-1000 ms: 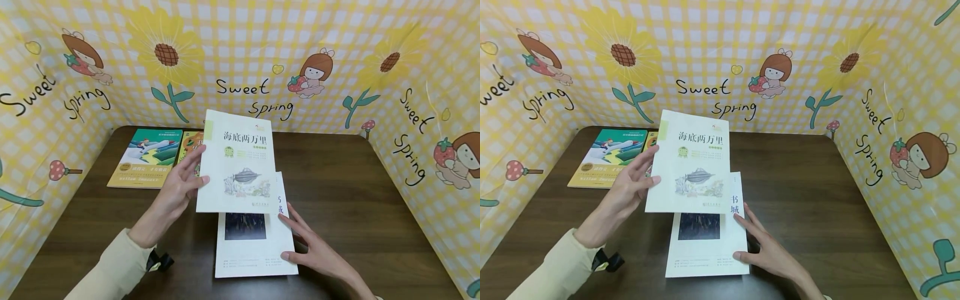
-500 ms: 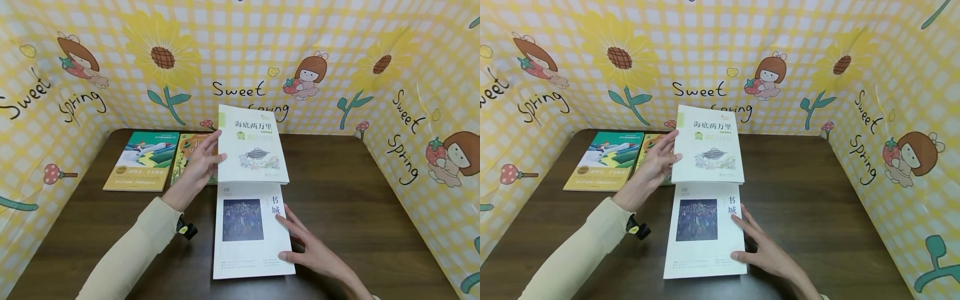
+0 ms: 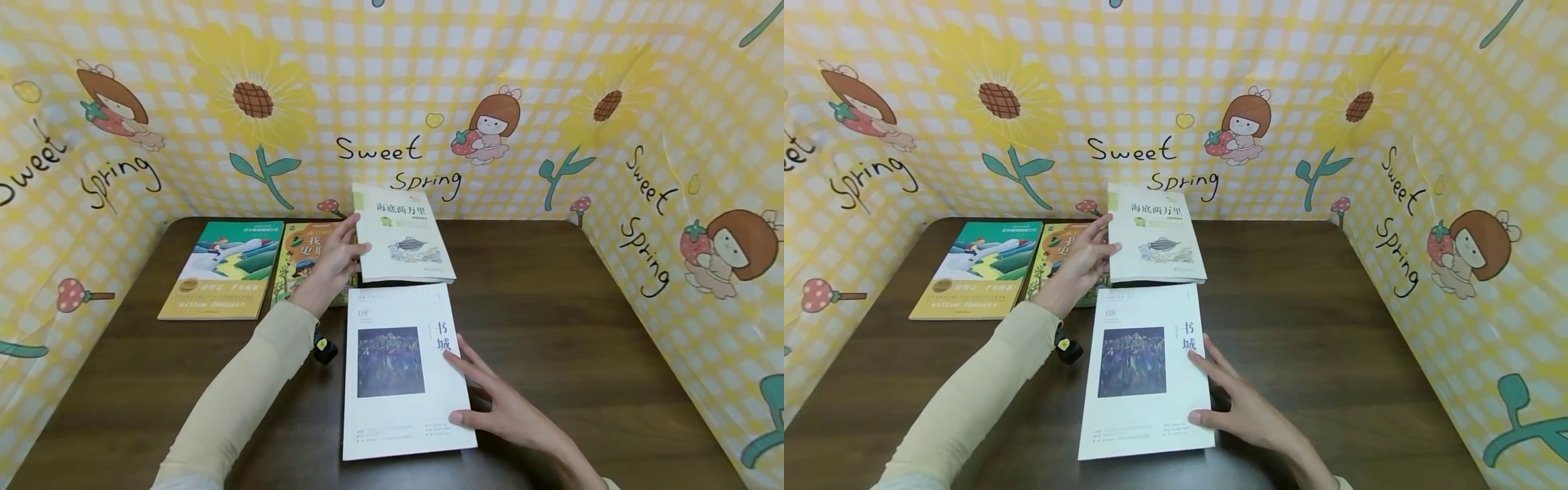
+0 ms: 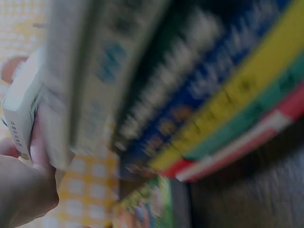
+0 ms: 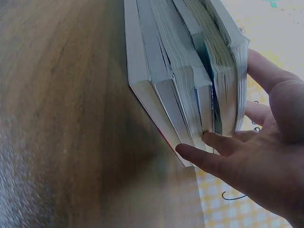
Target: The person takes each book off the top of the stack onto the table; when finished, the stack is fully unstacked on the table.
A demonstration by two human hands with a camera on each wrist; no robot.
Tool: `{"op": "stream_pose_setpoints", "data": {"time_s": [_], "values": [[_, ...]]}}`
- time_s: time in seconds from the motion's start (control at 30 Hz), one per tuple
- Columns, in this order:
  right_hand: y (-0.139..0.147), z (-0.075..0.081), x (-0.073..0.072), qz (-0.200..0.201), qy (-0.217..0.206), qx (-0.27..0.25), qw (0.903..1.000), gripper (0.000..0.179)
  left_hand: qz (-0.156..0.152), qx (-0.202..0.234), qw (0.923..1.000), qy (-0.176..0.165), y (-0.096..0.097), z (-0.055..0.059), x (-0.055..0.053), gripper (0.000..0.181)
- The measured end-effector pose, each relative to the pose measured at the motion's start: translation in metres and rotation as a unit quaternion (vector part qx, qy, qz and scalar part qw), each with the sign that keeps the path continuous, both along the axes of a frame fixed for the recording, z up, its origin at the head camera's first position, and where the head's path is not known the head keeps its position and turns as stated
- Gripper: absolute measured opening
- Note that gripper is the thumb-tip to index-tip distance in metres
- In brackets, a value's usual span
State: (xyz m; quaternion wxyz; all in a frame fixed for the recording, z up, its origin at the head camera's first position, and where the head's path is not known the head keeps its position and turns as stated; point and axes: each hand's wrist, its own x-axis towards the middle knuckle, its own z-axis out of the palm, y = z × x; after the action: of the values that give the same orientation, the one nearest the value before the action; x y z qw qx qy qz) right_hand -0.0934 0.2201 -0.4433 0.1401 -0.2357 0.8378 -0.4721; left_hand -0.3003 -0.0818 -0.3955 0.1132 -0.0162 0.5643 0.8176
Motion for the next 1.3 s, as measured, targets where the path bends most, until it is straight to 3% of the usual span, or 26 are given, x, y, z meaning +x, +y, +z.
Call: {"op": "stream_pose_setpoints", "data": {"time_s": [0.33, 0.5, 0.63, 0.73, 0.87, 0.93, 1.1, 1.3], "values": [[0.000, -0.002, 0.000, -0.002, -0.011, -0.001, 0.9999, 0.078, -0.014, -0.060, 0.9979, -0.021, -0.011, -0.043, -0.019, 0.070], [0.000, -0.001, -0.001, -0.002, -0.017, -0.003, 0.9999, 0.079, -0.024, -0.083, 0.9959, -0.024, -0.008, -0.051, -0.023, 0.072], [0.000, -0.001, 0.000, 0.000, -0.022, -0.008, 0.9997, 0.079, -0.041, -0.141, 0.9887, -0.031, -0.002, -0.054, -0.026, 0.072], [0.000, -0.002, -0.001, -0.001, -0.027, -0.007, 0.9996, 0.080, -0.050, -0.231, 0.9715, -0.014, 0.003, -0.055, -0.028, 0.073], [0.000, -0.002, -0.001, -0.003, -0.027, -0.007, 0.9996, 0.080, -0.062, -0.352, 0.9339, 0.022, 0.009, -0.054, -0.031, 0.073], [0.001, -0.002, -0.002, -0.005, -0.027, -0.008, 0.9996, 0.081, -0.073, -0.374, 0.9240, 0.027, 0.011, -0.053, -0.033, 0.075], [0.002, -0.001, -0.002, -0.006, -0.033, -0.012, 0.9994, 0.081, -0.104, -0.391, 0.9135, 0.042, 0.015, -0.048, -0.036, 0.078], [0.001, -0.002, -0.002, -0.003, -0.026, -0.015, 0.9996, 0.080, -0.100, -0.474, 0.8704, 0.087, 0.019, -0.035, -0.029, 0.062]]}}
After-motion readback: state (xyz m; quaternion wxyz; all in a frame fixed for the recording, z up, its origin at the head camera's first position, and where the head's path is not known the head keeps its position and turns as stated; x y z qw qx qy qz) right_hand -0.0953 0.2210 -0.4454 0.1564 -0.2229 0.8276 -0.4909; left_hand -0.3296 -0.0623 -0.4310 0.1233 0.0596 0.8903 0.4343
